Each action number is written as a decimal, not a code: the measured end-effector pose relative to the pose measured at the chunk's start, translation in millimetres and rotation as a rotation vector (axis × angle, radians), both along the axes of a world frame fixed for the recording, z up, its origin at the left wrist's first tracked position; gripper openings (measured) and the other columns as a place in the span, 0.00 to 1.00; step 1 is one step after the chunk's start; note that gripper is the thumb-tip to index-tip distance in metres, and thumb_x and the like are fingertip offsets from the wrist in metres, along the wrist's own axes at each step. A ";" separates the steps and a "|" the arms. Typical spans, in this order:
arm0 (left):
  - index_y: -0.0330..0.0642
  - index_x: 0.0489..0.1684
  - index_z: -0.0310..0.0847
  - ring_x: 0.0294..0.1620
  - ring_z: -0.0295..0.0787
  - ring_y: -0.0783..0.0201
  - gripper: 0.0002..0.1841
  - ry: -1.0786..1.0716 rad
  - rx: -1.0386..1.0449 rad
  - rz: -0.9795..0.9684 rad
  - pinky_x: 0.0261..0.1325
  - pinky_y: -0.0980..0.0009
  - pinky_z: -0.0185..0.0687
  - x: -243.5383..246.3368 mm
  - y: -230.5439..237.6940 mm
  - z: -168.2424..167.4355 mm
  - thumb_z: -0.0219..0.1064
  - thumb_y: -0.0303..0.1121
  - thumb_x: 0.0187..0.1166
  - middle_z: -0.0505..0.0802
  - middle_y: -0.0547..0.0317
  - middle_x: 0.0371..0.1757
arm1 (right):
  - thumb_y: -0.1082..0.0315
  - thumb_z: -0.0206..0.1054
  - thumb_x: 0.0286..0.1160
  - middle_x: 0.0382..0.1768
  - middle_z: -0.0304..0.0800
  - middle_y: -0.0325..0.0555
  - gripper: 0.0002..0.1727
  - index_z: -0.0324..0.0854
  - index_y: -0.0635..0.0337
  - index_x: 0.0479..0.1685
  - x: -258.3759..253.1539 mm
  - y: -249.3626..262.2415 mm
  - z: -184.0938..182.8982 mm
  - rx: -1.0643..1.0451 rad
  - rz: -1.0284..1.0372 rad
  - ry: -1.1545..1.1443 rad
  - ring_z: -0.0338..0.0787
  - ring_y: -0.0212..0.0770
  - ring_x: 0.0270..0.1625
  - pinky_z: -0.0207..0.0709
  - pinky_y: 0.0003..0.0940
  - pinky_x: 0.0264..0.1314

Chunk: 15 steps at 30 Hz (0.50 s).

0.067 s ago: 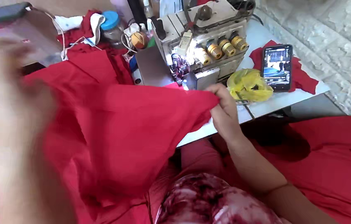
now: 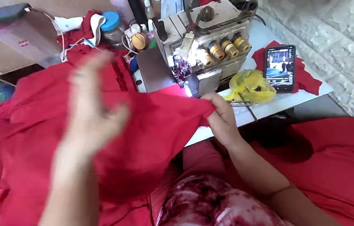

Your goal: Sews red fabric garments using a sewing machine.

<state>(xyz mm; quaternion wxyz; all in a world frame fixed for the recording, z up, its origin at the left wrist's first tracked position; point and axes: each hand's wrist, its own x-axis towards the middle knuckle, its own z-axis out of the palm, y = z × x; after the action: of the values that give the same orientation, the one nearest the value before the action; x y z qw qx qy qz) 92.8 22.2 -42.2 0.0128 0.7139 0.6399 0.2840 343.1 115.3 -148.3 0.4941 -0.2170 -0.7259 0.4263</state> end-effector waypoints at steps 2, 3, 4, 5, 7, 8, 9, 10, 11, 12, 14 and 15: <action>0.36 0.93 0.52 0.91 0.59 0.46 0.51 -0.032 -0.044 -0.257 0.88 0.41 0.53 47.2 14.4 -39.5 0.73 0.41 0.61 0.68 0.42 0.89 | 0.72 0.55 0.80 0.30 0.85 0.35 0.10 0.82 0.65 0.41 1.0 -3.1 0.1 0.067 0.042 -0.022 0.83 0.19 0.33 0.79 0.16 0.35; 0.39 0.92 0.56 0.85 0.70 0.49 0.49 -0.037 -0.069 -0.318 0.84 0.41 0.61 65.5 18.7 -51.0 0.73 0.39 0.61 0.77 0.46 0.83 | 0.72 0.56 0.79 0.31 0.86 0.36 0.09 0.82 0.65 0.41 3.3 -3.2 0.1 0.100 0.063 -0.014 0.84 0.18 0.34 0.79 0.15 0.37; 0.41 0.89 0.61 0.73 0.82 0.53 0.44 -0.031 -0.080 -0.342 0.74 0.46 0.74 76.0 21.5 -56.5 0.71 0.35 0.63 0.86 0.50 0.72 | 0.72 0.58 0.79 0.32 0.86 0.36 0.09 0.82 0.65 0.41 6.4 -2.1 -0.6 0.123 0.076 0.003 0.84 0.18 0.35 0.80 0.15 0.39; 0.39 0.84 0.67 0.59 0.90 0.55 0.38 -0.028 -0.092 -0.341 0.60 0.51 0.85 79.4 23.1 -55.4 0.68 0.32 0.65 0.91 0.51 0.61 | 0.70 0.59 0.80 0.33 0.86 0.35 0.08 0.82 0.64 0.42 10.2 0.4 -2.1 0.132 0.089 0.018 0.84 0.18 0.36 0.81 0.15 0.39; 0.31 0.67 0.80 0.38 0.91 0.60 0.21 -0.061 -0.113 -0.305 0.42 0.61 0.88 74.8 20.7 -40.7 0.62 0.29 0.74 0.94 0.48 0.46 | 0.65 0.60 0.82 0.28 0.84 0.29 0.08 0.81 0.60 0.45 17.8 6.7 -9.2 0.058 0.095 0.041 0.79 0.14 0.27 0.76 0.12 0.30; 0.29 0.57 0.85 0.34 0.90 0.62 0.16 -0.083 -0.100 -0.287 0.41 0.64 0.87 70.5 17.0 -31.4 0.61 0.28 0.77 0.94 0.47 0.41 | 0.62 0.59 0.87 0.24 0.82 0.26 0.09 0.80 0.56 0.46 21.1 9.8 -14.6 -0.029 0.096 0.033 0.75 0.14 0.21 0.72 0.11 0.23; 0.27 0.49 0.88 0.32 0.89 0.64 0.13 -0.090 -0.081 -0.269 0.40 0.66 0.85 65.6 12.1 -23.3 0.60 0.27 0.78 0.94 0.46 0.37 | 0.61 0.57 0.89 0.22 0.83 0.26 0.10 0.80 0.55 0.47 23.0 12.9 -22.0 -0.132 0.091 0.005 0.75 0.15 0.17 0.72 0.12 0.19; 0.27 0.43 0.88 0.32 0.87 0.71 0.13 -0.087 -0.064 -0.256 0.41 0.72 0.83 58.4 6.4 -17.9 0.60 0.28 0.79 0.93 0.48 0.34 | 0.60 0.54 0.90 0.23 0.85 0.30 0.13 0.79 0.57 0.49 23.2 15.7 -30.4 -0.232 0.073 -0.065 0.78 0.20 0.17 0.75 0.16 0.19; 0.27 0.38 0.88 0.34 0.86 0.76 0.13 -0.106 -0.052 -0.250 0.44 0.77 0.82 51.2 0.3 -13.8 0.59 0.29 0.78 0.93 0.50 0.34 | 0.59 0.51 0.92 0.27 0.89 0.37 0.16 0.79 0.62 0.53 21.4 17.9 -38.3 -0.336 0.067 -0.167 0.85 0.26 0.21 0.81 0.23 0.23; 0.30 0.35 0.88 0.38 0.85 0.80 0.14 -0.145 -0.031 -0.259 0.47 0.80 0.80 43.9 -5.2 -11.2 0.59 0.31 0.79 0.92 0.56 0.35 | 0.58 0.50 0.92 0.36 0.92 0.45 0.20 0.80 0.65 0.58 17.5 20.2 -45.5 -0.446 0.098 -0.264 0.92 0.34 0.30 0.88 0.31 0.32; 0.46 0.40 0.89 0.56 0.85 0.80 0.13 -0.217 -0.011 -0.349 0.62 0.80 0.80 26.7 -14.8 -8.3 0.58 0.40 0.86 0.92 0.71 0.48 | 0.57 0.51 0.93 0.51 0.91 0.54 0.24 0.77 0.69 0.68 4.5 22.1 -57.7 -0.648 0.226 -0.323 0.94 0.40 0.48 0.90 0.40 0.54; 0.50 0.43 0.90 0.61 0.85 0.77 0.13 -0.258 -0.005 -0.389 0.66 0.78 0.80 22.5 -19.4 -4.1 0.58 0.42 0.87 0.92 0.74 0.52 | 0.57 0.52 0.92 0.54 0.90 0.53 0.24 0.75 0.69 0.71 -2.1 21.4 -61.7 -0.740 0.302 -0.276 0.93 0.39 0.52 0.88 0.39 0.59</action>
<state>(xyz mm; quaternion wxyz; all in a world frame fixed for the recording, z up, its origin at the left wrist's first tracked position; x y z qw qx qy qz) 115.3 2.8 -46.3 0.1509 0.7816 0.4840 0.3635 341.0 136.7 -210.0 0.2130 -0.3260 -0.6070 0.6928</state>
